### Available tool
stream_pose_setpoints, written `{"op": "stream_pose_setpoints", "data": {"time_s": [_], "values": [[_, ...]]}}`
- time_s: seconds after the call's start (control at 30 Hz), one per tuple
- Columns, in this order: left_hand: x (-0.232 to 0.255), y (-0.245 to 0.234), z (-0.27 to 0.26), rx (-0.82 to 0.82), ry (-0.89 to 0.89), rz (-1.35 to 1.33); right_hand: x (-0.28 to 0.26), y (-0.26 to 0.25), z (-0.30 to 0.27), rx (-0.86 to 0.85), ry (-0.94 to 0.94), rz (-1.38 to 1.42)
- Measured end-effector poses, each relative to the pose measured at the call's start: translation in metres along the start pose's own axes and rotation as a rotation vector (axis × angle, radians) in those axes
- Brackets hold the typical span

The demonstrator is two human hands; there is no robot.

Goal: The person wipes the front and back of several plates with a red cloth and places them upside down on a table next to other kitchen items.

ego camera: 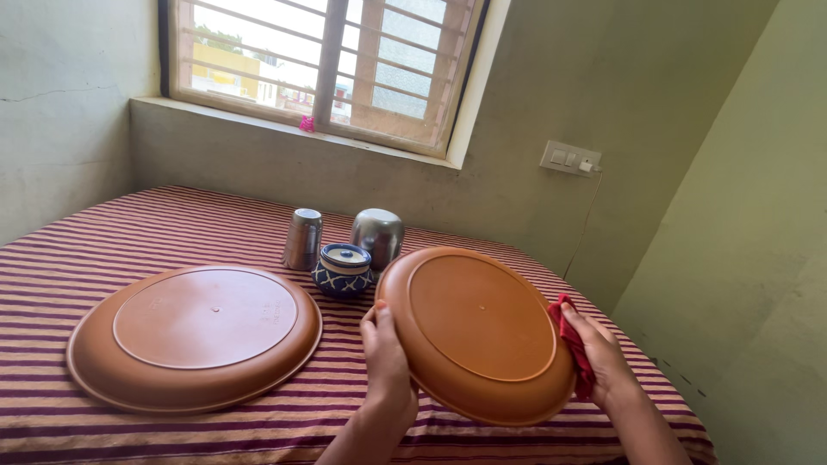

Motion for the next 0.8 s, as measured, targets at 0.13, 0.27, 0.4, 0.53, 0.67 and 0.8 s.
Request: {"op": "stream_pose_setpoints", "data": {"time_s": [0.13,0.27,0.4,0.53,0.67,0.8], "values": [[-0.028,0.030,0.019,-0.136,0.051,0.367,0.013,-0.064,0.008,0.176,0.025,0.075],[-0.063,0.057,0.055,-0.244,0.092,0.617,0.024,-0.119,0.034,0.294,-0.047,0.116],[-0.096,0.072,0.087,-0.250,0.129,0.897,0.036,-0.163,0.065,0.352,-0.132,0.097],[-0.113,0.086,0.098,-0.277,0.177,1.072,0.040,-0.192,0.088,0.419,-0.208,-0.004],[-0.127,0.099,0.100,-0.362,0.261,1.179,0.037,-0.210,0.098,0.486,-0.255,-0.081],[-0.133,0.115,0.087,-0.387,0.369,1.296,0.022,-0.221,0.088,0.518,-0.359,-0.134]]}}
Point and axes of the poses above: each hand's wrist, its own z-axis towards the middle knuckle, its own y-axis out of the palm, x = y × z, the point moved 6 cm from there along z, towards the middle knuckle, and after that the axes turned 10 degrees about z, right-handed, at the moved point
